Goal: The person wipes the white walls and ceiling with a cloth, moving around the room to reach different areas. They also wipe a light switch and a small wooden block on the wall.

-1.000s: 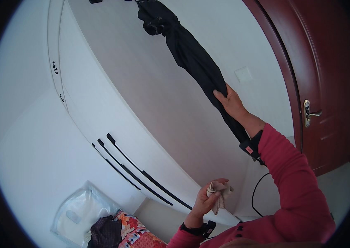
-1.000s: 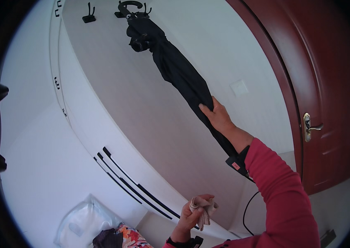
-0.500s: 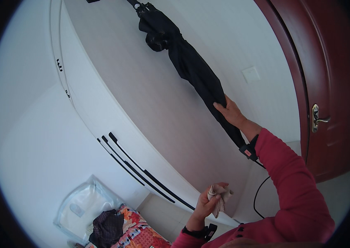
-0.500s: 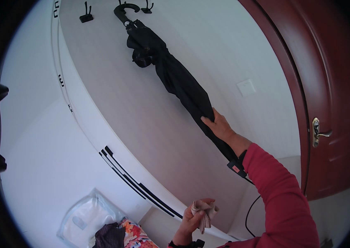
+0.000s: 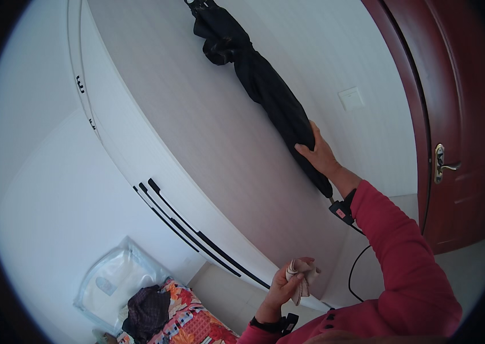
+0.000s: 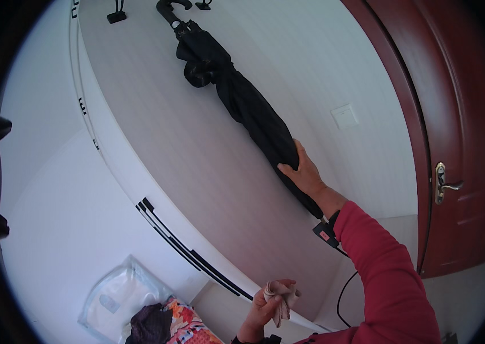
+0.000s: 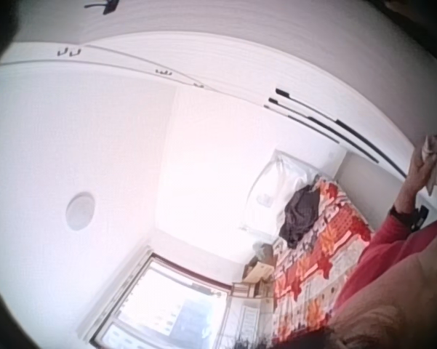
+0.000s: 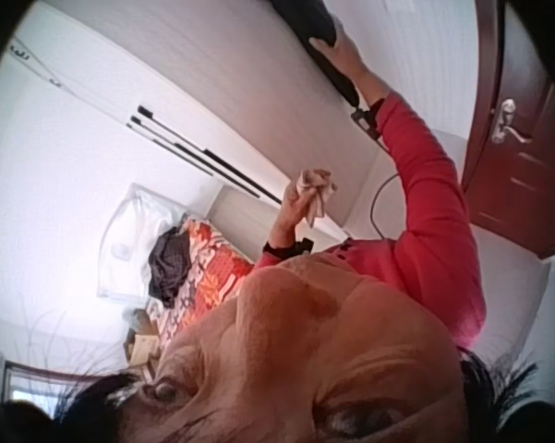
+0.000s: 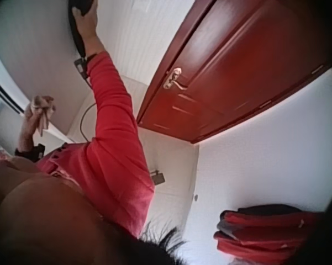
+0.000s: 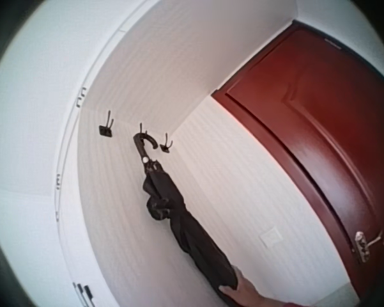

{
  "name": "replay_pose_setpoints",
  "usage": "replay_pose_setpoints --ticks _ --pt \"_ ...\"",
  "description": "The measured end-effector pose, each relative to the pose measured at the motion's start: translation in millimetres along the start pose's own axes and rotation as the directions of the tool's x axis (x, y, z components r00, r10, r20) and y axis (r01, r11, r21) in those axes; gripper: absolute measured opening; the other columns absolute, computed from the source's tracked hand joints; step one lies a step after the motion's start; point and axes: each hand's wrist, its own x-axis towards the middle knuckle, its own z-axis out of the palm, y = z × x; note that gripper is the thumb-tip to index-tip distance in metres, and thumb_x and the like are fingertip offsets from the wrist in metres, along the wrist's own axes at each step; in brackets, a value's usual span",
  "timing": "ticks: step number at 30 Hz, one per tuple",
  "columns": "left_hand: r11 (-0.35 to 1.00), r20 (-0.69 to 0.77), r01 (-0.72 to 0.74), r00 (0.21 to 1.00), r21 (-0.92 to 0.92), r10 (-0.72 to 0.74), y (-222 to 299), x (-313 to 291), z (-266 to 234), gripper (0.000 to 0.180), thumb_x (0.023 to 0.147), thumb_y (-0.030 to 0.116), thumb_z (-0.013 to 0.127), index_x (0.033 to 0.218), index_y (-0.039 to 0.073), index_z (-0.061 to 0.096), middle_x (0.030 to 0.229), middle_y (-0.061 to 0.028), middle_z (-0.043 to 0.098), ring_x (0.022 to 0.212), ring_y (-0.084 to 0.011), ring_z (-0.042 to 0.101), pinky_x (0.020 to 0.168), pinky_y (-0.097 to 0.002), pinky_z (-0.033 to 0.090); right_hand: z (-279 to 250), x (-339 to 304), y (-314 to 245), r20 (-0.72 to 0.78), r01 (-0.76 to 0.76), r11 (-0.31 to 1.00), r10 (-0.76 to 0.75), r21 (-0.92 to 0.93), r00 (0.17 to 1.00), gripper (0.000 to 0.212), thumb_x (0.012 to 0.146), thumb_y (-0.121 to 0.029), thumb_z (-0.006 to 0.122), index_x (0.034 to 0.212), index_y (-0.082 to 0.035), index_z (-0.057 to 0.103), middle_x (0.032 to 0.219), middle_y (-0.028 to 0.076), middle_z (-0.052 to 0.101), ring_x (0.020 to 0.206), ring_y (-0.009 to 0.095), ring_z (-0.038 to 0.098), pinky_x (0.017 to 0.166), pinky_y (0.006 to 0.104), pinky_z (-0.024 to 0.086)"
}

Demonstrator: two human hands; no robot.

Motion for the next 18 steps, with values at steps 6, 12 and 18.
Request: replay_pose_setpoints --ticks 6,12,18 --pt "1.000 0.007 0.010 1.000 0.002 -0.010 -4 -7 -6 0.025 0.100 0.003 0.049 0.124 0.000 0.055 0.137 -0.0160 0.054 0.118 -0.0261 0.059 0.101 -0.0376 0.046 -1 19 -33 -0.214 0.149 0.928 -0.231 -0.341 0.949 0.094 0.085 -0.038 0.075 0.155 -0.008 0.019 0.147 0.022 0.039 0.133 0.038 0.045 0.107 0.0426 0.041" --pt "0.997 -0.027 -0.015 0.999 0.070 0.017 -7 -18 -13 0.029 0.099 0.015 0.055 0.123 -0.002 0.057 0.133 -0.0195 0.057 0.112 -0.0280 0.063 0.094 -0.0371 0.051 8 50 -55 -0.126 -0.045 0.934 0.000 -0.356 0.992 0.093 0.086 -0.037 0.073 0.155 -0.008 0.019 0.145 0.023 0.041 0.131 0.037 0.048 0.107 0.0419 0.043" --pt "1.000 -0.041 -0.011 0.999 0.017 0.011 -9 -30 -13 0.025 0.098 0.009 0.051 0.120 -0.002 0.057 0.132 -0.0190 0.056 0.112 -0.0279 0.063 0.091 -0.0366 0.053 27 61 -50 -0.118 -0.063 0.878 0.007 -0.474 0.993 0.080 0.092 -0.035 0.066 0.156 -0.014 0.023 0.130 0.019 0.055 0.114 0.037 0.058 0.095 0.0467 0.048"
